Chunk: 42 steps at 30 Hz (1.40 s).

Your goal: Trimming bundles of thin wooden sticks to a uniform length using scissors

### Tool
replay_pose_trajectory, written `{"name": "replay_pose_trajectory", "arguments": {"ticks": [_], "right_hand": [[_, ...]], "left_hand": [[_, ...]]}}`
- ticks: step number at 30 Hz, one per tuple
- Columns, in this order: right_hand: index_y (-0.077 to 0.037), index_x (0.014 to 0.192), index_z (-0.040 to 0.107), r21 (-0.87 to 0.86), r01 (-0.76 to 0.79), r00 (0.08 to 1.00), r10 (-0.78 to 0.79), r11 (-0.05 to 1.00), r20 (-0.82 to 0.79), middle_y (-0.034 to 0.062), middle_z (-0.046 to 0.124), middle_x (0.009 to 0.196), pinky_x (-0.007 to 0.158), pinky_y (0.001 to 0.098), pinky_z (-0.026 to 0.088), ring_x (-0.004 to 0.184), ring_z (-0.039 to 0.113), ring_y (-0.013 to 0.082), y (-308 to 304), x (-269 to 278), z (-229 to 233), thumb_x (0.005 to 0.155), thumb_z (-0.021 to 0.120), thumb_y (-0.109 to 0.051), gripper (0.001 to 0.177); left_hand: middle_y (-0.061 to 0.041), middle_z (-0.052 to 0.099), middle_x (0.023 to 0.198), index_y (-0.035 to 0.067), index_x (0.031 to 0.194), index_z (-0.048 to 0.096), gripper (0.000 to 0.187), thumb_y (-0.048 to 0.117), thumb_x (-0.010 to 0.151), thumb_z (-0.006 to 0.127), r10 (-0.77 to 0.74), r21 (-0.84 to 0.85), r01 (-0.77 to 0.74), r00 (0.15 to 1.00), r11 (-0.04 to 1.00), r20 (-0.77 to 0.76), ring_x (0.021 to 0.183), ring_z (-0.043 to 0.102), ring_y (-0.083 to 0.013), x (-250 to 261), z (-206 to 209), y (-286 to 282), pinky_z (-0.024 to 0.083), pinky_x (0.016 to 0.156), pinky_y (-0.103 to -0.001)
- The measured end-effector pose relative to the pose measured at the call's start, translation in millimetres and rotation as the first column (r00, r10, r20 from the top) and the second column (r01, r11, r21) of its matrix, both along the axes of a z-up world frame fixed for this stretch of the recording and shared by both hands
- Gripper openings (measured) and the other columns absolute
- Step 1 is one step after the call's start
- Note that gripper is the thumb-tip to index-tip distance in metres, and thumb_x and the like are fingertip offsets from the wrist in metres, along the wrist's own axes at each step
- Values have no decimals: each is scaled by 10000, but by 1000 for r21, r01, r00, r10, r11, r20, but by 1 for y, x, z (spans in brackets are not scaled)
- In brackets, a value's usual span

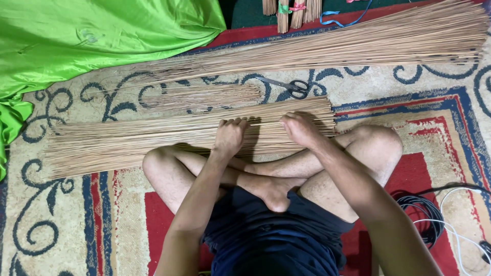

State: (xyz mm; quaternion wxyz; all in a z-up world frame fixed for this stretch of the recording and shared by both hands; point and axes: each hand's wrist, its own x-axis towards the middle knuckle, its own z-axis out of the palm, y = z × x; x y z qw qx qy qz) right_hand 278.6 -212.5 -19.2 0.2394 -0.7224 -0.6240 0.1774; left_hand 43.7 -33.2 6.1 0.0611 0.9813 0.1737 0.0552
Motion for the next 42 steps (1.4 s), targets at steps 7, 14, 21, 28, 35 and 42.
{"name": "replay_pose_trajectory", "arguments": {"ticks": [7,14,21,28,35,42], "right_hand": [[-36,866,780,-295,155,986,-127,943,112,259,727,892,900,557,546,980,691,491,-27,66,54,929,566,-76,226],[-129,920,807,-455,277,959,-271,846,80,205,777,994,928,561,550,1093,683,466,-45,124,36,937,605,-153,204],[-201,879,838,-482,420,904,-400,769,151,163,794,974,906,504,583,1066,718,421,-61,146,-27,885,639,-138,208],[-135,941,824,-461,406,911,-389,789,137,218,776,1033,941,538,575,1117,688,448,-54,134,-20,872,656,-134,181],[-233,992,825,-455,510,858,-471,730,206,147,772,1100,982,534,551,1174,676,393,-57,132,-15,883,690,-269,177],[-97,1151,761,-445,753,594,-792,484,143,225,711,1203,1050,587,453,1275,596,383,-53,144,-7,1003,474,-468,491]], "left_hand": [[18,745,972,221,907,701,173,162,973,553,110,39,-108,993,993,-53,931,757,-197,-11,-1,24,532,863,-349],[-23,705,1096,198,1005,704,135,110,974,606,104,-55,-109,990,992,-91,905,774,-258,19,22,5,604,802,-362],[-89,572,1173,123,1096,698,192,31,963,595,121,-182,-146,982,972,-144,896,766,-347,32,34,-13,653,779,-432],[-22,594,994,242,998,686,57,271,995,637,82,-95,-75,994,993,67,987,688,-265,28,-73,15,563,805,-370],[12,633,1071,308,1020,719,74,320,962,675,100,-24,-99,994,995,53,1084,599,-232,24,-40,2,482,886,-374],[-39,515,1392,241,1348,608,382,202,969,648,134,-67,-130,990,989,51,1371,448,-253,8,-30,-5,394,1110,-419]]}}
